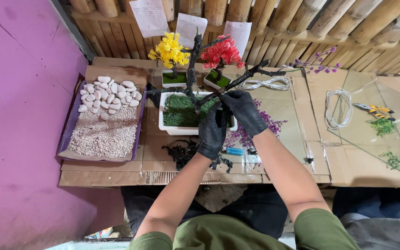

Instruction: The person wraps black tape around the branches of a small artificial bonsai tree to secure them. They repeatedly tear off pieces of tape, wrap them around the stems, and trim the excess with a utility knife.

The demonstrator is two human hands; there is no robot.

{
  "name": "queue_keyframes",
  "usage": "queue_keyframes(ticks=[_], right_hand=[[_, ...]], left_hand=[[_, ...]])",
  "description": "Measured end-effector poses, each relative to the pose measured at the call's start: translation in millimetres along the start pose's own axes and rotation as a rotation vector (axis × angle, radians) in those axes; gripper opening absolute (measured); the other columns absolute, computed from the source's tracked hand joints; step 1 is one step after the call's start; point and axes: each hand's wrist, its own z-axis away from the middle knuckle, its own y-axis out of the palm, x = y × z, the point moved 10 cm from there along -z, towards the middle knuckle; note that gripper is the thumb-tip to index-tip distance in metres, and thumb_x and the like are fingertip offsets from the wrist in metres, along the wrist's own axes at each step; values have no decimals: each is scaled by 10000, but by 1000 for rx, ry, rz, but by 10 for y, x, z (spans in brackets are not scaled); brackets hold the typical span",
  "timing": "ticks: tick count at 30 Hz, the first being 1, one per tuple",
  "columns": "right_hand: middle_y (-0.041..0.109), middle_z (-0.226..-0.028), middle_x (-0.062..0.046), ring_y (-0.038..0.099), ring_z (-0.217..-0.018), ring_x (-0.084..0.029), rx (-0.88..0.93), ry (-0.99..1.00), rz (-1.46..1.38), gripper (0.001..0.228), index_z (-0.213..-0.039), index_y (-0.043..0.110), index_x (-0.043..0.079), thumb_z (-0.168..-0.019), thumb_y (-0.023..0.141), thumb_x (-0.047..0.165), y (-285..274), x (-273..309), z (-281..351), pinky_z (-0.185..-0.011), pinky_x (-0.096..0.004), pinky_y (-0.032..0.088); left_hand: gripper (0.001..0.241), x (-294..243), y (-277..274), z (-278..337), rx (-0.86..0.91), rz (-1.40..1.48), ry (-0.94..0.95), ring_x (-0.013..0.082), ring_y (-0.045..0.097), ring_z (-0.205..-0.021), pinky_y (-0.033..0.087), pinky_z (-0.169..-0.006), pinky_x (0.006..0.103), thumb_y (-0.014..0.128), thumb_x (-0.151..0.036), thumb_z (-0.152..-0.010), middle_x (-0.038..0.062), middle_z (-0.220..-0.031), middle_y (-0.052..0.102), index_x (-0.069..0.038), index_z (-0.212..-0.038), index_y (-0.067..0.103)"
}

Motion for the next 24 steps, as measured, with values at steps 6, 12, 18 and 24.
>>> queue_keyframes(ticks=[6, 12, 18, 24], right_hand=[[736, -750, -84, 703, -673, -175, -25, -37, -51, 154, -950, 799, 132, -884, 760, 265, 13, -119, 51, -552, -284, 541], [754, -825, -104, 709, -777, -174, -118, -120, -37, 174, -1020, 789, 86, -922, 739, 222, 111, -4, 250, -636, -306, 541], [753, -951, -233, 726, -973, -384, -186, -255, 31, 207, -1087, 774, 44, -937, 747, 183, 143, -153, 213, -730, -432, 587], [755, -989, -230, 698, -1020, -434, -163, -295, 52, 205, -1100, 782, 45, -918, 772, 140, 110, -176, 116, -777, -455, 594]], left_hand=[[527, -52, -301, -437, 139, 28, -254, 470, 713, -875, 573, -785, 617, 586, -193, -994, 196, -930, 765, -308, -1498, 484], [381, 501, 98, -372, 446, -36, -454, 397, 706, -1027, 576, -948, 536, 539, -428, -980, 72, -1065, 780, -522, -1344, 599], [411, 476, 64, -387, 539, 4, -513, 346, 700, -1097, 571, -986, 491, 539, -414, -978, -9, -1176, 766, -538, -1368, 581], [326, 619, 133, -485, 517, 31, -475, 195, 775, -804, 639, -775, 387, 546, -410, -984, -59, -867, 794, -512, -1271, 661]])
